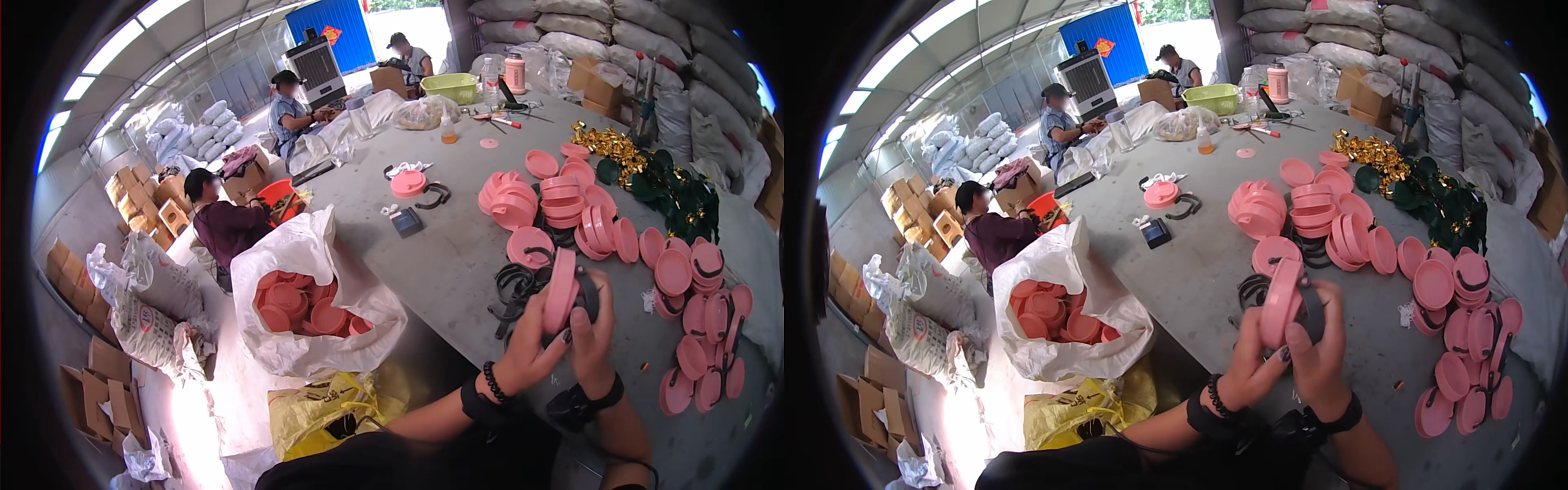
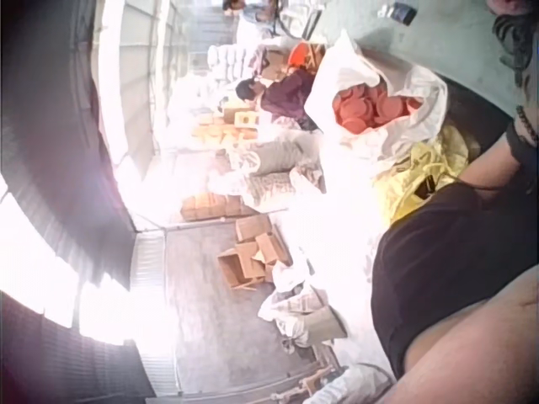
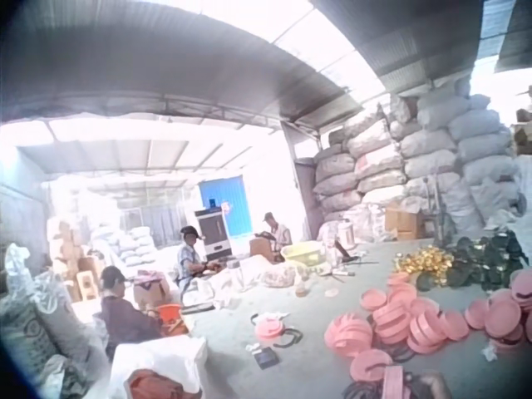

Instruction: Assembling black plastic handles onto pink circular plastic lids in a manufacturing warehouse.

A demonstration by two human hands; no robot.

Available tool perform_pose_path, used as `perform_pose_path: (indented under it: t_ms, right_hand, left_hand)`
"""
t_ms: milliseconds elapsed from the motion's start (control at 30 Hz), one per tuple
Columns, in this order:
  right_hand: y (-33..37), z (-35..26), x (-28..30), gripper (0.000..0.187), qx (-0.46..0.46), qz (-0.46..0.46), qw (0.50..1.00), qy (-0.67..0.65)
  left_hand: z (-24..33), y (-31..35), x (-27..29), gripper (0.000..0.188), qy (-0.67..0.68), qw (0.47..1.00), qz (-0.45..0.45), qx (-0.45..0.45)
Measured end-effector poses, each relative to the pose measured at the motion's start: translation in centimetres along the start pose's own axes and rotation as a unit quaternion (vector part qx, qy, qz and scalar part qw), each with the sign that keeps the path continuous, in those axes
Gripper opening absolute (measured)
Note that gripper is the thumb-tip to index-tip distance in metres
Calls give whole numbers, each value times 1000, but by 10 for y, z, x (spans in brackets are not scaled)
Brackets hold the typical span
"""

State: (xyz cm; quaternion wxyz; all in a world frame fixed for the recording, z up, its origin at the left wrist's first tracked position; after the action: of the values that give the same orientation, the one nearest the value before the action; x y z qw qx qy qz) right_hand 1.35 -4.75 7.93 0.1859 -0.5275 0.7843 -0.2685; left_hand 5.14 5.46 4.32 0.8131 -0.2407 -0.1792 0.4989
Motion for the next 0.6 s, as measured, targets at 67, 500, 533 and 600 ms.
perform_pose_path:
  t_ms: [67,500,533,600]
  right_hand:
    - [-3,-3,3,48,26,9,1000,-14]
    - [-50,8,162,48,61,132,854,500]
    - [-56,12,186,46,39,156,814,558]
    - [-65,8,238,44,53,172,709,682]
  left_hand:
    - [0,6,-23,73,141,981,-128,49]
    - [-26,-7,40,32,-97,986,-133,6]
    - [-41,-2,53,31,-98,990,-100,34]
    - [-53,2,64,30,-94,991,-72,64]
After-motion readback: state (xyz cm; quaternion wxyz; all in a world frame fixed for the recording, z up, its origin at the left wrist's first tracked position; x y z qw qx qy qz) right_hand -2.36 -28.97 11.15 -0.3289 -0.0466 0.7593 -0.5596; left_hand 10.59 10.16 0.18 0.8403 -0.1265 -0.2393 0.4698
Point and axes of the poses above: each hand's wrist, its own y-axis away from the middle knuckle, its own x-axis out of the back of the hand, z = x × y, the point moved 4 cm from there along -y, towards the middle knuckle, and after that the axes turned 3 degrees about -y, right-handed, at the moved point
